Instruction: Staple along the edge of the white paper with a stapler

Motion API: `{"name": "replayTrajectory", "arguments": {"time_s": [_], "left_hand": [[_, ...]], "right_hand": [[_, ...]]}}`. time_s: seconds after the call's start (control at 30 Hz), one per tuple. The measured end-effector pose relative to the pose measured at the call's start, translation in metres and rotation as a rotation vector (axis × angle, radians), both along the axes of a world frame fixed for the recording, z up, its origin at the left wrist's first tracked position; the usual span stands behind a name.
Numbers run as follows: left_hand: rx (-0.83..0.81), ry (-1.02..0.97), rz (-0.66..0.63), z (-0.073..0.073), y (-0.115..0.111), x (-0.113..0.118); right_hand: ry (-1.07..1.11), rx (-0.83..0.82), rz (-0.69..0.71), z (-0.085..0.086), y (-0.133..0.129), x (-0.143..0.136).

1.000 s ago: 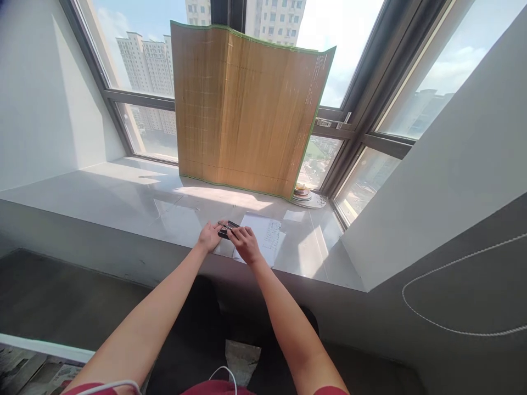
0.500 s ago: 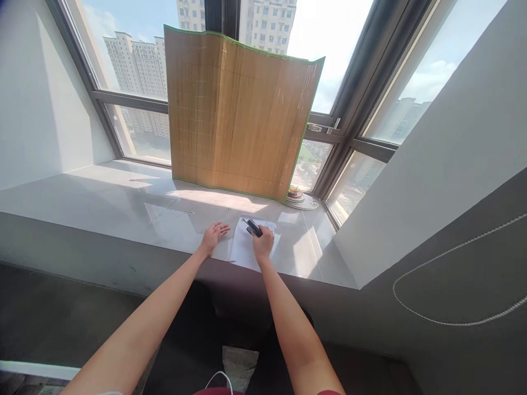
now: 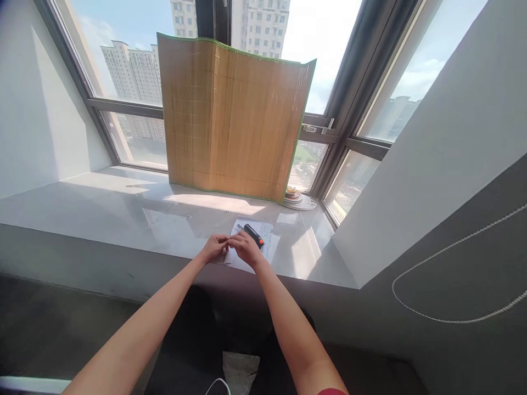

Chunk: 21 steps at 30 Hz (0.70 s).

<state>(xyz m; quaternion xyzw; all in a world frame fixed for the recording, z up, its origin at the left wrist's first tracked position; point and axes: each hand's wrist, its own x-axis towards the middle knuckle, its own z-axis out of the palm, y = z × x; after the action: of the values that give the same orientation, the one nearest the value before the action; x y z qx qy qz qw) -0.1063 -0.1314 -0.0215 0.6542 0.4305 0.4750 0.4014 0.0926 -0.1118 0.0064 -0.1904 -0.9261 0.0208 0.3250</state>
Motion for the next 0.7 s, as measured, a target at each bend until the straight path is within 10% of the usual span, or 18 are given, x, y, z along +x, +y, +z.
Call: {"name": "replayTrajectory", "arguments": {"time_s": [0.23, 0.43, 0.7], "left_hand": [[-0.052, -0.033, 0.064, 0.0, 0.002, 0.003], [0.007, 0.12, 0.168, -0.002, 0.005, 0.003], [-0.004, 0.17, 0.161, 0.003, 0.002, 0.002]], "right_hand": [[0.213, -0.027, -0.215, 0.001, 0.007, 0.035], [0.535, -0.377, -0.93, 0.009, 0.072, 0.117], [0.389, -0.49, -1.06, -0.001, 0.117, 0.144]]}}
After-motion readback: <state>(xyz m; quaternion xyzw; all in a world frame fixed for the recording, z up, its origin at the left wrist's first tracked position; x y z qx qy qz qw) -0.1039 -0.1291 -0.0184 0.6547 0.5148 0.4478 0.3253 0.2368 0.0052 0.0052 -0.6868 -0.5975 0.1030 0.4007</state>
